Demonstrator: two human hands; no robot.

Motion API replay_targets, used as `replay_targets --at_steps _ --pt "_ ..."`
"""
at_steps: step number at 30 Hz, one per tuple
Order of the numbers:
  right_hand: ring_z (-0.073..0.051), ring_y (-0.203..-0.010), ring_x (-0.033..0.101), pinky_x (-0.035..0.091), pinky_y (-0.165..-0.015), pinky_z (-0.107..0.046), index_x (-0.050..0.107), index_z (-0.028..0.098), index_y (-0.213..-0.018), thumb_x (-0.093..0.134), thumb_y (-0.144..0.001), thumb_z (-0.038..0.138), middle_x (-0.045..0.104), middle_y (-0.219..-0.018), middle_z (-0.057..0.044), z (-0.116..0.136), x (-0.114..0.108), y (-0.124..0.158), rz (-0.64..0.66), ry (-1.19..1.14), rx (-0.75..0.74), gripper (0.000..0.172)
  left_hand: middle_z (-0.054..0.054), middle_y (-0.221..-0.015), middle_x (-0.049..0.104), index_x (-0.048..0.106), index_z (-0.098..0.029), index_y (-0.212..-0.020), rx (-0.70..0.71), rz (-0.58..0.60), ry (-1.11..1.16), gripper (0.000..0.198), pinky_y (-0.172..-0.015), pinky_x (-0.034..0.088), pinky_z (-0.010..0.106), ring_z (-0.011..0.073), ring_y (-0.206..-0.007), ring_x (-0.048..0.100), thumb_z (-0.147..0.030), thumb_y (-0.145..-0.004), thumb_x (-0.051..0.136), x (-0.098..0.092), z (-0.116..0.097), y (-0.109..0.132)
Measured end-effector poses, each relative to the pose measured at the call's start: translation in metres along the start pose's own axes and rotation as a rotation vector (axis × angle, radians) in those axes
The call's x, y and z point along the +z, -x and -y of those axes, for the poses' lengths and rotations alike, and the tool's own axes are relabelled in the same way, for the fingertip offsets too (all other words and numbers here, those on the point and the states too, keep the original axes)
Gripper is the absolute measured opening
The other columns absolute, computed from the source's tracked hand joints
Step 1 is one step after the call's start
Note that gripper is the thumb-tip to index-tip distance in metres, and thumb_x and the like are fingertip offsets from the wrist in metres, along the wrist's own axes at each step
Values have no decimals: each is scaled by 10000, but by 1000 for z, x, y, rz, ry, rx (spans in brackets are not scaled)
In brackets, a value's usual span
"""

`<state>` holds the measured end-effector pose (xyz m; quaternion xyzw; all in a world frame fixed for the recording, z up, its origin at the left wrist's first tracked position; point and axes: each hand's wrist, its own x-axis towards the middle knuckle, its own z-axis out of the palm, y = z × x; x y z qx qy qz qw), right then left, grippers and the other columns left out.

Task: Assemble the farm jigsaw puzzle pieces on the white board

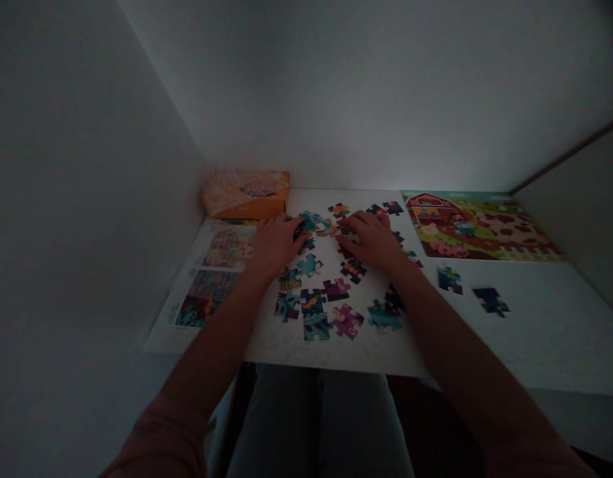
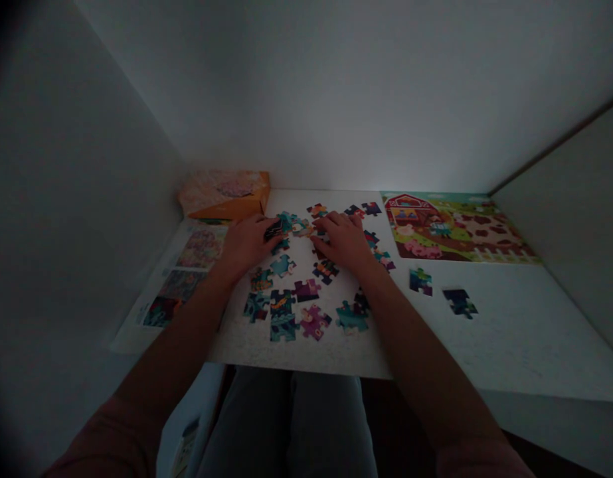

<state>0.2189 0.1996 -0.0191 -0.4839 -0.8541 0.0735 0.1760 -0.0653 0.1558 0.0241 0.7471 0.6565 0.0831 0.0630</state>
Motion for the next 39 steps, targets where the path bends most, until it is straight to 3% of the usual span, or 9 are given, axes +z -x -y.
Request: replay_targets --at_steps 4,8,16,21,23,28,32,34,39 --pt "-525 -1535 752 477 -1376 -810 873 438 -1523 612 -1209 516 842 -1602 -156 1 0 1 -2 2 4 415 127 -1676 835 840 -331 -1704 27 2 46 473 -1316 596 534 385 -1521 799 -447 -1247 800 -3 7 0" --pt "-519 -1527 762 485 -1351 -764 864 355 -1502 650 -1218 461 841 -1580 -193 1 1 1 3 13 -5 372 172 -1711 824 771 -262 -1772 12 -13 47 617 -1345 583 541 411 -1592 767 -476 -1205 884 -2 9 -2" --pt "-513 -1510 757 485 -1322 -715 854 317 -1522 667 -1233 465 843 -1599 -208 3 -1 0 -11 -11 -8 375 175 -1632 851 824 -240 -1663 19 -42 65 553 -1335 590 527 405 -1526 788 -432 -1156 931 -2 13 -6" --pt "-375 -1111 847 550 -1178 -579 920 282 -1316 659 -1267 540 915 -1254 -139 7 4 -4 1 -197 -20 371 162 -1588 859 878 -252 -1613 50 -146 184 515 -1278 651 530 401 -1426 835 -437 -1138 952 4 19 -11" --pt "-342 -1020 831 554 -1130 -552 922 271 -1287 689 -1259 597 919 -1204 -124 9 8 -5 -20 -267 -28 402 137 -1535 877 910 -282 -1546 92 -178 256 463 -1263 672 527 386 -1389 847 -406 -1106 977 8 21 -14" --pt "-357 -1064 853 616 -1021 -517 855 272 -1479 705 -1240 697 931 -1265 -139 10 17 -6 -76 -452 43 510 108 -1467 884 939 -305 -1456 230 -257 376 367 -1265 692 496 343 -1361 856 -330 -1091 973 18 20 -17" --pt "-419 -1277 854 561 -1240 -639 850 273 -1457 809 -1168 531 915 -1408 -164 11 18 -4 -111 -344 18 391 110 -1435 879 928 -302 -1435 262 -281 395 395 -1242 713 511 348 -1329 865 -329 -1049 1012 22 21 -18" --pt "-417 -1284 843 555 -1260 -649 857 267 -1414 825 -1148 538 904 -1428 -171 14 17 -4 -104 -371 8 382 116 -1455 879 903 -293 -1470 309 -287 427 451 -1245 713 507 348 -1350 861 -309 -1036 1024 22 23 -18" --pt "-348 -1142 819 649 -1016 -518 838 294 -1210 770 -1167 658 900 -1268 -119 22 11 -6 -58 -748 30 373 115 -1538 856 813 -295 -1618 512 -273 477 644 -1291 685 503 335 -1431 838 -237 -1018 1040 23 18 -17"
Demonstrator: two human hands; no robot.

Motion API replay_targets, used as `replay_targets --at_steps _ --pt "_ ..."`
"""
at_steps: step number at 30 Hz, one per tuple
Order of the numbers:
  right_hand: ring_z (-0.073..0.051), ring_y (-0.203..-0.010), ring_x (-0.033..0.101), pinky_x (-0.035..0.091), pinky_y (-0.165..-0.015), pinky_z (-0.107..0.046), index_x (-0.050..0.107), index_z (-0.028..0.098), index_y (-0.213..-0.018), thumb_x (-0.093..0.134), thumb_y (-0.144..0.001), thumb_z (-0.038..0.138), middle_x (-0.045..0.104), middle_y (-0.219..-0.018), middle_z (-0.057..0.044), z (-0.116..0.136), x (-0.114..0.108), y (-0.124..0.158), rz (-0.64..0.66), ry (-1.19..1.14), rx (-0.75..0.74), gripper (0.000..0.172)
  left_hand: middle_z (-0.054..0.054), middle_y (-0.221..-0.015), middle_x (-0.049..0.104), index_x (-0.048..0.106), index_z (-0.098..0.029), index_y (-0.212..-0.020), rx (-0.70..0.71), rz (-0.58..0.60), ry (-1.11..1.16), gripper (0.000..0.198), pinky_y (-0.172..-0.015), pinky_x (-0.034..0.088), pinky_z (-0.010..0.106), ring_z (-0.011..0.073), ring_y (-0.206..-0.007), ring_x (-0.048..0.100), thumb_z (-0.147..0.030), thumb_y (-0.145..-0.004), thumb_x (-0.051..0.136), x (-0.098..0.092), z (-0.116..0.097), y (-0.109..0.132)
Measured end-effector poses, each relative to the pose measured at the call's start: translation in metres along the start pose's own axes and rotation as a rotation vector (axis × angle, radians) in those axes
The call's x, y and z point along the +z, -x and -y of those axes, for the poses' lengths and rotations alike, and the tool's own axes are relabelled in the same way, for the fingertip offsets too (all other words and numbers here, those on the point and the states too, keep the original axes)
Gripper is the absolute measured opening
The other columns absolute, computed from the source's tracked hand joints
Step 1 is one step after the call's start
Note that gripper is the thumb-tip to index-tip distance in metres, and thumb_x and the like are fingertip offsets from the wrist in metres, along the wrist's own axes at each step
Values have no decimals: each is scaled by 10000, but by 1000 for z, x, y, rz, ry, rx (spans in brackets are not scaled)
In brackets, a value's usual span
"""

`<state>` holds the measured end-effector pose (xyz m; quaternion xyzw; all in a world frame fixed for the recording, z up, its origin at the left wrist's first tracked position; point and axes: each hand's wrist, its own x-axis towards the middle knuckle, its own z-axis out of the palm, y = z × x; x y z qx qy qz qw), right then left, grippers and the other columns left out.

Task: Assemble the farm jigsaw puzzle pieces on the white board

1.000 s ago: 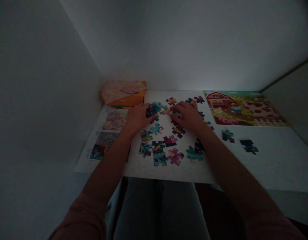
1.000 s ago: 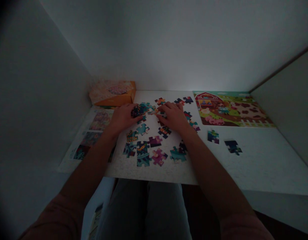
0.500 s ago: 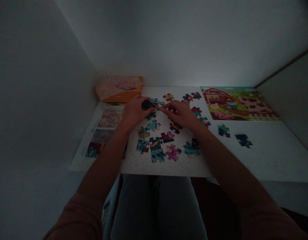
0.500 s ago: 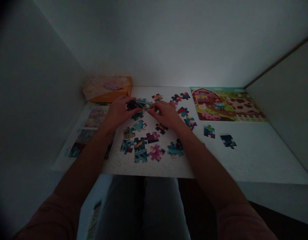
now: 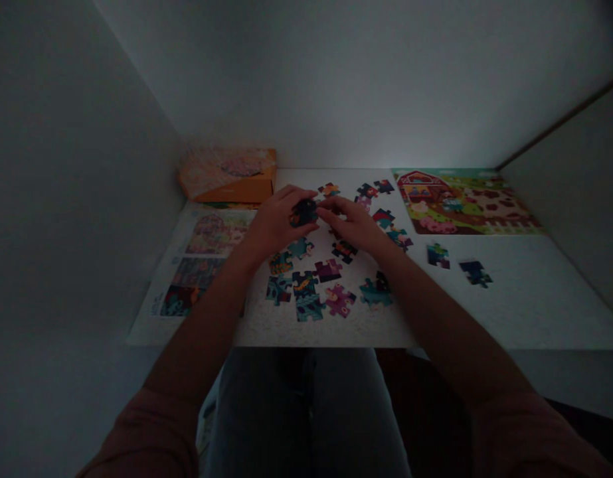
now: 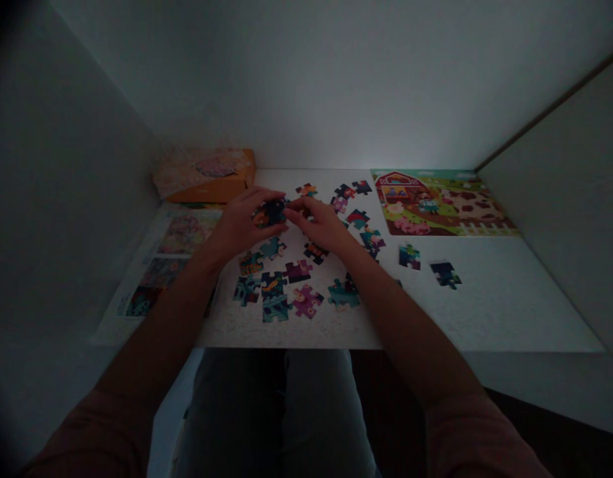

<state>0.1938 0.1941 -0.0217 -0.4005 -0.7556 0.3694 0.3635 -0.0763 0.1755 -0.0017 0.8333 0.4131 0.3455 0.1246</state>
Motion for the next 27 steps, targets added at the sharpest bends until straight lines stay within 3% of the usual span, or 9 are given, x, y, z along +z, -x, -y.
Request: replay_targets --at_steps 3,6,9,13,15,18,22,27 --pt "-312 -1025 778 639 -889 -458 795 315 -1023 884 -1073 673 844 -1059 -69 3 0 0 15 -64 33 373 118 -1615 815 772 -312 -1682 70 -13 25 761 -1324 668 511 340 -1496 813 -206 -988 1065 4 -1 0" --pt "-284 -913 729 605 -782 -426 758 317 -955 928 -1029 745 755 -909 -39 2 0 -1 9 -114 78 467 146 -1712 758 721 -324 -1751 3 -48 68 867 -1207 727 468 336 -1456 831 -290 -977 1109 4 2 -1" --pt "-252 -816 677 570 -709 -401 744 312 -950 943 -1005 830 715 -864 -18 -2 -5 -5 -63 -174 85 558 127 -1542 855 742 -319 -1720 -162 -57 62 695 -1090 743 446 301 -1258 880 -432 -1096 1027 -3 8 -2" --pt "-232 -843 682 572 -748 -368 700 300 -909 957 -1003 880 670 -832 3 -11 -25 -14 -329 -186 75 641 101 -1302 918 852 -293 -1516 -356 17 -65 394 -1018 725 452 284 -1038 867 -489 -1180 913 -14 15 1" --pt "-223 -832 671 557 -742 -354 658 297 -866 926 -1047 893 611 -788 14 -15 -37 -18 -444 -174 90 678 116 -1356 912 888 -295 -1414 -388 73 -187 364 -1074 713 483 321 -1119 865 -515 -1134 961 -18 14 2" --pt "-198 -771 610 521 -715 -344 591 291 -803 886 -1070 940 545 -748 26 -20 -47 -20 -529 -147 98 762 163 -1485 876 905 -266 -1447 -391 164 -323 461 -1228 660 524 395 -1375 828 -542 -1091 1005 -20 6 3" --pt "-187 -698 539 467 -660 -344 595 298 -811 836 -1061 1015 514 -717 39 -21 -44 -19 -509 -139 131 797 175 -1562 852 896 -283 -1548 -422 269 -404 516 -1342 577 575 435 -1534 764 -546 -1112 981 -22 -8 1" --pt "-193 -696 532 464 -673 -365 585 301 -785 751 -1026 1120 543 -718 28 -18 -41 -17 -483 -121 117 870 174 -1610 839 887 -324 -1571 -473 246 -451 435 -1364 554 631 446 -1527 765 -523 -1184 861 -21 -6 2"
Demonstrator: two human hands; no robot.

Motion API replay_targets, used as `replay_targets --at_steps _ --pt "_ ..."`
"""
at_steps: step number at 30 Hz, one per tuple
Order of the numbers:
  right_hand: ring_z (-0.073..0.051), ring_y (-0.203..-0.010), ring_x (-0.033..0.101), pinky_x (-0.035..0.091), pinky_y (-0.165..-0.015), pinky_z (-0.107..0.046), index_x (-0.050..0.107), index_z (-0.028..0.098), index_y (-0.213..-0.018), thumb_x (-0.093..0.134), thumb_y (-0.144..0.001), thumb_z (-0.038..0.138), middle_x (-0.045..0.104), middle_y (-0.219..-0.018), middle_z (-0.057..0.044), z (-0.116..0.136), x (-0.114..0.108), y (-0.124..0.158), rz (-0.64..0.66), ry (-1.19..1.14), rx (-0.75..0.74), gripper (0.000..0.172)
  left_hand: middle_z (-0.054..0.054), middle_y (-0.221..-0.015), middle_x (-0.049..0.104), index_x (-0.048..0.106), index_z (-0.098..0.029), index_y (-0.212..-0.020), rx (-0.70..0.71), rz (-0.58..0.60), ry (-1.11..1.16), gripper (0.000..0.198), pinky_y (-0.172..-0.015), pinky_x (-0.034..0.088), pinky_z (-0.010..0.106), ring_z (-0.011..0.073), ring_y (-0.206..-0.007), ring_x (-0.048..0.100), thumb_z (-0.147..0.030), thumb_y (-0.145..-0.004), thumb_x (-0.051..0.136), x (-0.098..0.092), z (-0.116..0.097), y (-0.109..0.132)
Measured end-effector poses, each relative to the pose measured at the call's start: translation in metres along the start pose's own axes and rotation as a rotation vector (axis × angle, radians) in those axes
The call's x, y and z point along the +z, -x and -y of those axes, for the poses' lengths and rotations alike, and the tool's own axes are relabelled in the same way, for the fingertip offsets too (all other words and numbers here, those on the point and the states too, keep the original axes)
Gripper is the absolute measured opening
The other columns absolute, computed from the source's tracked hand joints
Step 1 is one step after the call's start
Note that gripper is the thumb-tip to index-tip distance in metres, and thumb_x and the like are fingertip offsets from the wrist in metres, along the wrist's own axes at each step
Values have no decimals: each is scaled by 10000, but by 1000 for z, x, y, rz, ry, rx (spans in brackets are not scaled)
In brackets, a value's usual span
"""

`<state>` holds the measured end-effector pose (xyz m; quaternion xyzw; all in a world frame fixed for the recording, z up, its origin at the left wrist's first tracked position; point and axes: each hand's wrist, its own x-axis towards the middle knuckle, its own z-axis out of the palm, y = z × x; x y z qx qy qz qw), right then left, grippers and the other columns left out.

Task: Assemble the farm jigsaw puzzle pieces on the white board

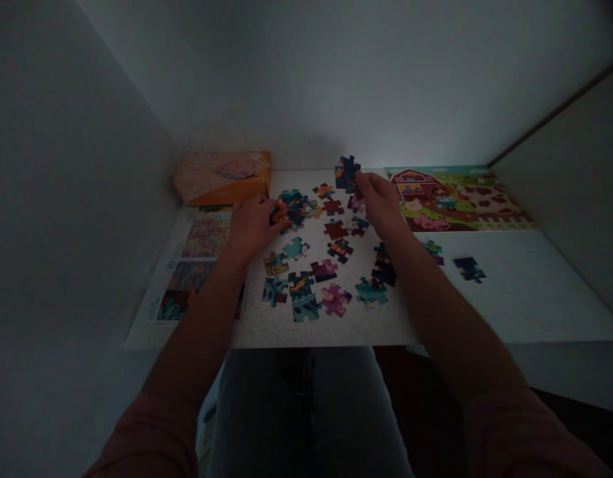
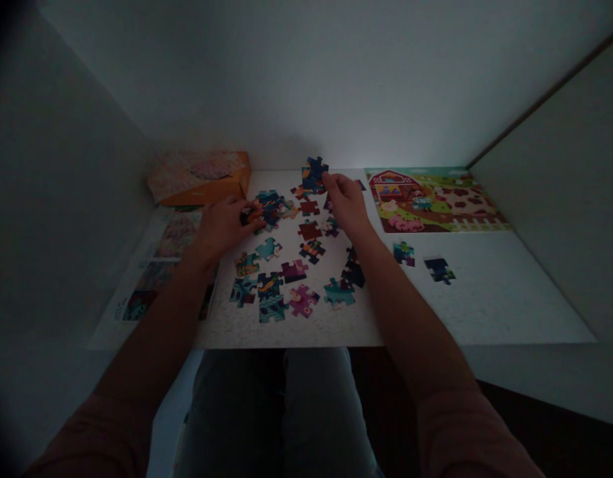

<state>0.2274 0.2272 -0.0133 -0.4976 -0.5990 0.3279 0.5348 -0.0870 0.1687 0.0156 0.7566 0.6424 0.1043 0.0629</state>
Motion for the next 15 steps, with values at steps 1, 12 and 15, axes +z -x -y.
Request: replay_targets --at_steps 1,12,15 --pt "-194 -697 535 467 -676 -368 584 302 -783 741 -1026 1129 544 -719 26 1 0 0 6 7 -1 876 180 -1577 853 891 -315 -1552 4 -21 -2 420 -1346 566 640 451 -1504 774 -517 -1187 849 4 3 -1" --pt "-233 -753 583 493 -698 -394 600 321 -844 697 -1041 1140 532 -738 15 -2 0 1 5 58 -19 847 165 -1299 871 910 -266 -1316 85 -156 129 338 -1150 670 598 417 -1214 818 -408 -1021 994 30 28 -13" --pt "-235 -748 546 513 -725 -416 604 325 -842 669 -1001 1181 557 -764 6 -5 -1 1 20 47 -27 874 176 -1347 870 918 -253 -1364 91 -83 168 409 -1171 670 610 434 -1247 831 -411 -1002 1023 24 25 -13"
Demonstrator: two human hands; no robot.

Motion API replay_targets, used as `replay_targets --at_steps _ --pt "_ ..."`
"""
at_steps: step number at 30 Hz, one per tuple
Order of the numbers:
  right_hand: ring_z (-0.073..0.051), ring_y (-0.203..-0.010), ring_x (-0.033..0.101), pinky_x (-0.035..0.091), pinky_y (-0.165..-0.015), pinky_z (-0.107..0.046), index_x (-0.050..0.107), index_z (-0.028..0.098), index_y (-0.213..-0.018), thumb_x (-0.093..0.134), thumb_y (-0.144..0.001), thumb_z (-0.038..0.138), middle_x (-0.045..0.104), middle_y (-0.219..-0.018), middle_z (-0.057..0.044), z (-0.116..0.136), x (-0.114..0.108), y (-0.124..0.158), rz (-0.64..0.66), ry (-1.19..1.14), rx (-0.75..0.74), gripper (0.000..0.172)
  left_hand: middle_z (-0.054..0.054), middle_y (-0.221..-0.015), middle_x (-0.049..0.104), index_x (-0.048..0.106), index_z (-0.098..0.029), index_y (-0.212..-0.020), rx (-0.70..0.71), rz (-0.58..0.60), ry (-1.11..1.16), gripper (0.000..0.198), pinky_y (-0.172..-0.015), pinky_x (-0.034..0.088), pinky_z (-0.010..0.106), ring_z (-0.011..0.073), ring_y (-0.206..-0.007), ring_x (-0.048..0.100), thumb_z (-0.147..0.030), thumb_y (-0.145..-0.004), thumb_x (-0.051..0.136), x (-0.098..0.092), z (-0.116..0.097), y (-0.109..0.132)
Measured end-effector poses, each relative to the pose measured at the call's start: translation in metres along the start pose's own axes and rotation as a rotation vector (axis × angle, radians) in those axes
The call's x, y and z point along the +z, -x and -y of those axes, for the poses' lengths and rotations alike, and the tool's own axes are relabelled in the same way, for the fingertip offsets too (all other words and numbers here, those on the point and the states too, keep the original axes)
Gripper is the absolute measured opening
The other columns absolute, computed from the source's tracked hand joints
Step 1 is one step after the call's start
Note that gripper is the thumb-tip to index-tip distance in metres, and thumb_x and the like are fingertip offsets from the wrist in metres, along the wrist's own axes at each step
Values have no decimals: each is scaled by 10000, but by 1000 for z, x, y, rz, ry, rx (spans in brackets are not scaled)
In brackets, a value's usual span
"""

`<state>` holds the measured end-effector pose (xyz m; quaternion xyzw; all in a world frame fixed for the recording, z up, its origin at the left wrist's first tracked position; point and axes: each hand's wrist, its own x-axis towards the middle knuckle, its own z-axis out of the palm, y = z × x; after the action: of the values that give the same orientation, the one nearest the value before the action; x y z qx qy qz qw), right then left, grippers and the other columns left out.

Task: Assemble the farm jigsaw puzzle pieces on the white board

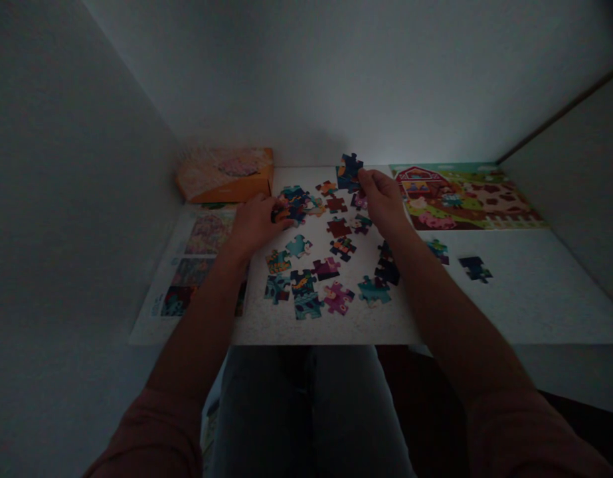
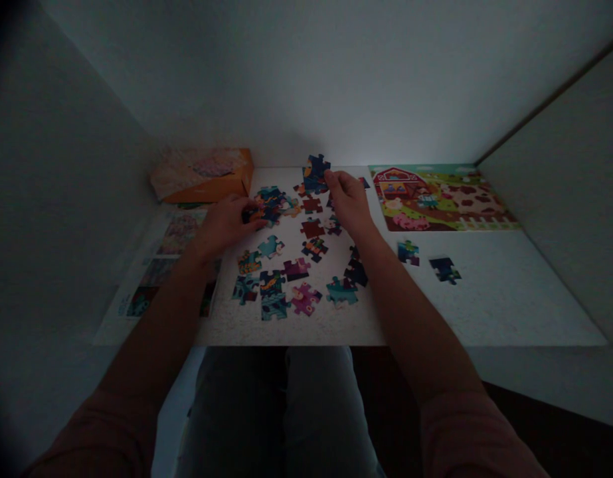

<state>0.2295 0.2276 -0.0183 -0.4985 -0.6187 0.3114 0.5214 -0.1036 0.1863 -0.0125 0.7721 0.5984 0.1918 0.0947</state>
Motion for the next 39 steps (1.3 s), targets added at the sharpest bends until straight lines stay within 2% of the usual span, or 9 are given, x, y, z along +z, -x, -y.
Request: replay_targets --at_steps 5,10,14,16,21,27,30,35,39 --pt "-257 -756 599 599 -785 -455 634 324 -830 689 -1044 1131 594 -768 -5 -5 1 -1 -1 7 -18 837 150 -1370 895 921 -282 -1375 60 -14 7 425 -1178 688 583 423 -1281 842 -450 -1002 1034 2 -8 4" --pt "-242 -741 568 526 -750 -434 666 318 -857 671 -1025 1156 570 -750 3 -6 5 1 0 15 -42 855 161 -1441 886 914 -262 -1359 64 -39 -12 379 -1191 688 571 432 -1345 842 -454 -1046 1008 7 -23 7" --pt "-264 -799 603 513 -754 -431 665 325 -881 679 -1054 1127 537 -756 -4 -3 7 2 20 43 -32 821 193 -1457 869 905 -238 -1382 39 -26 -28 490 -1188 690 595 466 -1358 837 -513 -1006 1057 7 -30 8" --pt "-266 -810 610 522 -767 -435 672 323 -886 695 -1067 1102 543 -766 -7 -3 7 2 19 44 -38 801 204 -1439 873 905 -227 -1375 23 -35 -32 486 -1202 685 609 480 -1371 835 -498 -1002 1057 8 -30 8" --pt "-252 -815 613 533 -787 -428 680 316 -889 706 -1094 1069 559 -782 2 -4 7 2 15 47 -35 781 152 -1355 914 909 -283 -1308 26 -79 0 350 -1179 696 602 442 -1296 863 -415 -1002 1014 11 -22 6" --pt "-259 -838 623 538 -807 -428 667 314 -876 728 -1099 1049 571 -774 -2 -1 7 2 19 63 -32 771 149 -1357 930 888 -282 -1303 35 -67 66 406 -1172 702 592 418 -1266 869 -385 -934 1022 13 -11 2" --pt "-263 -831 616 549 -805 -430 662 319 -864 736 -1075 1071 569 -755 -1 3 8 3 6 68 -27 785 132 -1344 931 863 -291 -1305 34 -113 118 448 -1139 719 563 386 -1223 873 -408 -912 1044 14 -7 0" --pt "-278 -892 699 605 -832 -424 658 309 -865 792 -1093 999 567 -756 -2 6 8 2 -15 38 -8 739 93 -1313 911 822 -364 -1356 17 -291 167 488 -1121 732 599 383 -1226 867 -443 -939 1061 2 2 -4" --pt "-283 -906 701 585 -819 -423 667 312 -922 750 -1102 1020 540 -793 0 1 4 1 -6 24 -4 735 123 -1369 879 801 -323 -1455 -24 -363 178 561 -1161 722 630 401 -1288 866 -470 -983 1066 -7 5 -6"
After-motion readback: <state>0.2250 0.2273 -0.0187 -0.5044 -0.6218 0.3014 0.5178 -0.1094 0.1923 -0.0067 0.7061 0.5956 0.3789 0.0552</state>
